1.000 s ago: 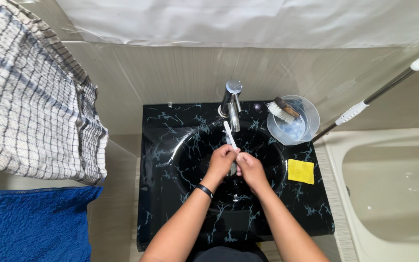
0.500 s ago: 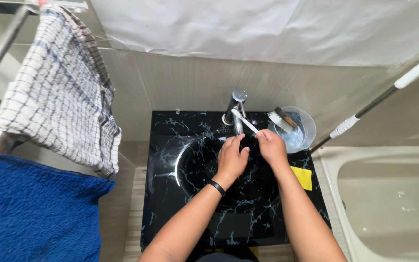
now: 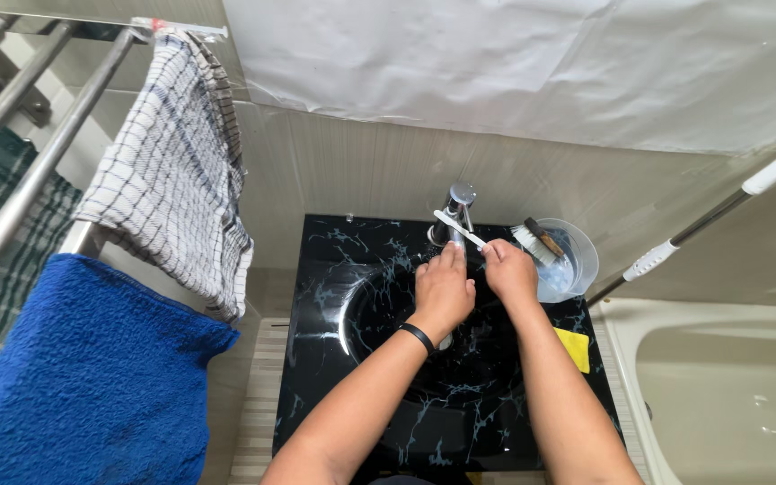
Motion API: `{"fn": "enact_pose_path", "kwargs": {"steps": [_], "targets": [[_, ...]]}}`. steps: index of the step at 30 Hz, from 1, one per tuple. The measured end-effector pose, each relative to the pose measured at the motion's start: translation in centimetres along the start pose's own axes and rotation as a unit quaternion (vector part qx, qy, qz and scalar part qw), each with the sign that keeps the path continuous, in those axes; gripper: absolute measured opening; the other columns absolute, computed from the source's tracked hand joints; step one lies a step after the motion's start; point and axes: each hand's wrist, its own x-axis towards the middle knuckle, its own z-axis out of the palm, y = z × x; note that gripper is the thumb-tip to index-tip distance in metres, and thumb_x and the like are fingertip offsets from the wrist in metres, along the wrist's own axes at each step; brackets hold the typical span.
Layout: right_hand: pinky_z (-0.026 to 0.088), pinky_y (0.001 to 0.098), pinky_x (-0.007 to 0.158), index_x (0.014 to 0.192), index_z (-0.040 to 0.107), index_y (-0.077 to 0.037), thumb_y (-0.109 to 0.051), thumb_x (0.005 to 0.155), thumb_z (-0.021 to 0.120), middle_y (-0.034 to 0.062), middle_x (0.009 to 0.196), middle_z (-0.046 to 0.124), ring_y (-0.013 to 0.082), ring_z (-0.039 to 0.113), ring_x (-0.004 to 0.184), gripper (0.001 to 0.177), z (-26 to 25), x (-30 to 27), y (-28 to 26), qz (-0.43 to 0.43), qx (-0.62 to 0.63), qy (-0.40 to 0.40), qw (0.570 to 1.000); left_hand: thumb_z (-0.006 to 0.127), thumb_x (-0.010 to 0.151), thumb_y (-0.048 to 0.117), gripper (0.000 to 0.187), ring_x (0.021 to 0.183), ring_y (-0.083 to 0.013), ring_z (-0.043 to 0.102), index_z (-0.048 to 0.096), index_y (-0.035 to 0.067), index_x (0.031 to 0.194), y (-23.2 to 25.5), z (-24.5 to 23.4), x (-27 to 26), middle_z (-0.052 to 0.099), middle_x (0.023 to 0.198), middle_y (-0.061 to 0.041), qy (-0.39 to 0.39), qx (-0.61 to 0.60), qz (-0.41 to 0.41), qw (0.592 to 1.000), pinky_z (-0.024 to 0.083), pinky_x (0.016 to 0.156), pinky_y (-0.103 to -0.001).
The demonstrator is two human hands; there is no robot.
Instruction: The person scrubs a black marble bathroom sink with a yellow sponge, then uses a toothbrush to clean the faucet and drain area. The person rinses the toothbrush under running water and continues scrubbing the sink basin.
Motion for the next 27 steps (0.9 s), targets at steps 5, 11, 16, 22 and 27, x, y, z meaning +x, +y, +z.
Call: {"fn": "enact_pose_path", "kwargs": {"steps": [5,11,16,22,27], "targets": [[0.054,0.0432,0.078,0.099,0.076,-0.014,-0.032,0.094,0.062,0.0148,0.090,0.074,0.0355,0.071,0.087,0.023,-0.3,-1.3,3.2,0.007,0.078,0.009,0.997,0.069,0.085,0.030,0.073,0.125,-0.0297,0.056,0.047,-0.004,0.145,-0.4,-0.6,-0.1,0.045,0.154,-0.019,-0.036,0.040,0.026,0.998,0.043,0.100,-0.050],[0.054,0.0405,0.077,0.097,0.076,-0.012,-0.030,0.097,0.062,0.0134,0.088,0.074,0.0327,0.071,0.085,0.023,0.8,-0.8,4.5,-0.004,0.075,0.001,0.997,0.066,0.087,0.028,0.072,0.121,-0.0308,0.061,0.045,-0.004,0.148,-1.3,0.2,0.0,0.040,0.159,-0.023,-0.049,-0.009,0.038,0.998,0.047,0.098,-0.047],[0.053,0.0367,0.075,0.096,0.077,-0.010,-0.026,0.096,0.062,0.0117,0.086,0.074,0.0271,0.070,0.082,0.021,1.6,-0.3,4.1,-0.015,0.101,-0.011,0.995,0.066,0.089,0.028,0.068,0.128,-0.0302,0.060,0.048,0.000,0.148,-1.9,1.6,-0.4,0.043,0.158,-0.019,-0.015,-0.019,0.037,0.999,0.047,0.102,-0.046],[0.049,0.0295,0.069,0.090,0.076,-0.005,-0.022,0.096,0.064,0.0029,0.078,0.071,0.0135,0.062,0.073,0.021,2.9,-1.3,7.1,0.060,0.236,-0.029,0.970,0.067,0.088,0.029,0.074,0.133,-0.0307,0.054,0.041,0.001,0.151,-2.9,-0.4,-0.3,0.032,0.164,-0.018,-0.117,-0.013,0.055,0.992,0.044,0.105,-0.047],[0.042,0.0263,0.060,0.089,0.074,-0.004,-0.019,0.099,0.063,-0.0038,0.072,0.061,0.0073,0.050,0.067,0.021,4.2,-0.6,5.0,0.066,0.309,-0.059,0.947,0.066,0.089,0.028,0.073,0.139,-0.0302,0.048,0.039,0.002,0.152,-2.8,-0.7,-0.1,0.028,0.165,-0.017,-0.138,-0.015,0.054,0.989,0.043,0.106,-0.048]]}}
